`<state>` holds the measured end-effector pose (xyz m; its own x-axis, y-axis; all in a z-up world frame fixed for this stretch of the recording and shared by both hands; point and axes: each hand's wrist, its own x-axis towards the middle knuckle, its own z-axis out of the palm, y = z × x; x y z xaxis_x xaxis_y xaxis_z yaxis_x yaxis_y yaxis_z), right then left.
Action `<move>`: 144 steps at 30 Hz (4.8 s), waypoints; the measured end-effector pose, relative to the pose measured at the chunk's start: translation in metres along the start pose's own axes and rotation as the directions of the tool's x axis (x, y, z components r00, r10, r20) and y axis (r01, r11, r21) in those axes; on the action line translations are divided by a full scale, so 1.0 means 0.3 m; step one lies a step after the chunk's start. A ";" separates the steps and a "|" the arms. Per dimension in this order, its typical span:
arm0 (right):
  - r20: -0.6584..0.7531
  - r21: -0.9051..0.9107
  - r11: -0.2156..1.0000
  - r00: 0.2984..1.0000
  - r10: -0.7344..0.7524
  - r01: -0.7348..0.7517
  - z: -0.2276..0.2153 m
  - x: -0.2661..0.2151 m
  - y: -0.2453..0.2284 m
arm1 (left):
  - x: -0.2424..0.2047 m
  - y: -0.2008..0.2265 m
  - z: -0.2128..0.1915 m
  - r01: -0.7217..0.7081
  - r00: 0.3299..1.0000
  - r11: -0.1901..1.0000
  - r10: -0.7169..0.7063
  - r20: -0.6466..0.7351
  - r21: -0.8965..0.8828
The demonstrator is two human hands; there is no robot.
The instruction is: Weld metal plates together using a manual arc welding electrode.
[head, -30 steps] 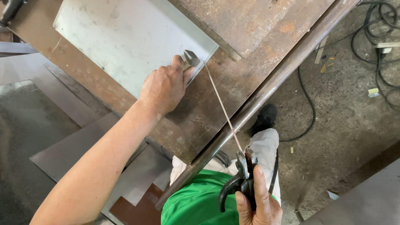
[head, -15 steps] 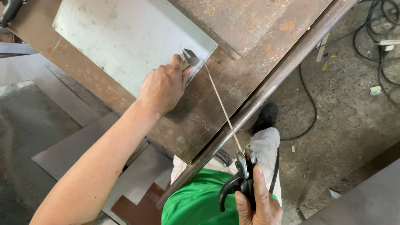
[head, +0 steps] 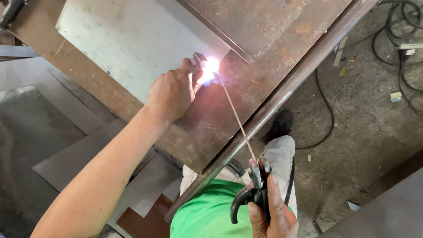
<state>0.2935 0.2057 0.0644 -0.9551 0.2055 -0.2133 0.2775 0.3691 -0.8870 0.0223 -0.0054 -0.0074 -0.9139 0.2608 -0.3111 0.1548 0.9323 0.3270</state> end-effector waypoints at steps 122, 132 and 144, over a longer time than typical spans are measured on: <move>-0.199 -0.027 0.999 0.980 -0.028 0.023 -0.177 0.252 0.085 | -0.013 0.140 0.033 0.129 0.988 0.989 -0.121 -0.097 0.074; -0.230 0.092 0.964 0.936 0.266 -0.251 -0.156 0.016 0.091 | -0.022 0.115 0.046 0.076 0.992 0.995 -0.068 -0.110 0.070; -0.220 -0.010 0.989 0.965 0.140 -0.146 -0.145 -0.144 0.087 | -0.019 0.122 0.051 0.151 0.987 0.985 -0.145 -0.071 0.083</move>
<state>0.3465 0.2459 0.0684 -0.8605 0.4493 -0.2402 0.4148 0.3441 -0.8423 0.0390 0.0310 -0.0072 -0.9509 0.1043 -0.2915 0.0457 0.9785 0.2010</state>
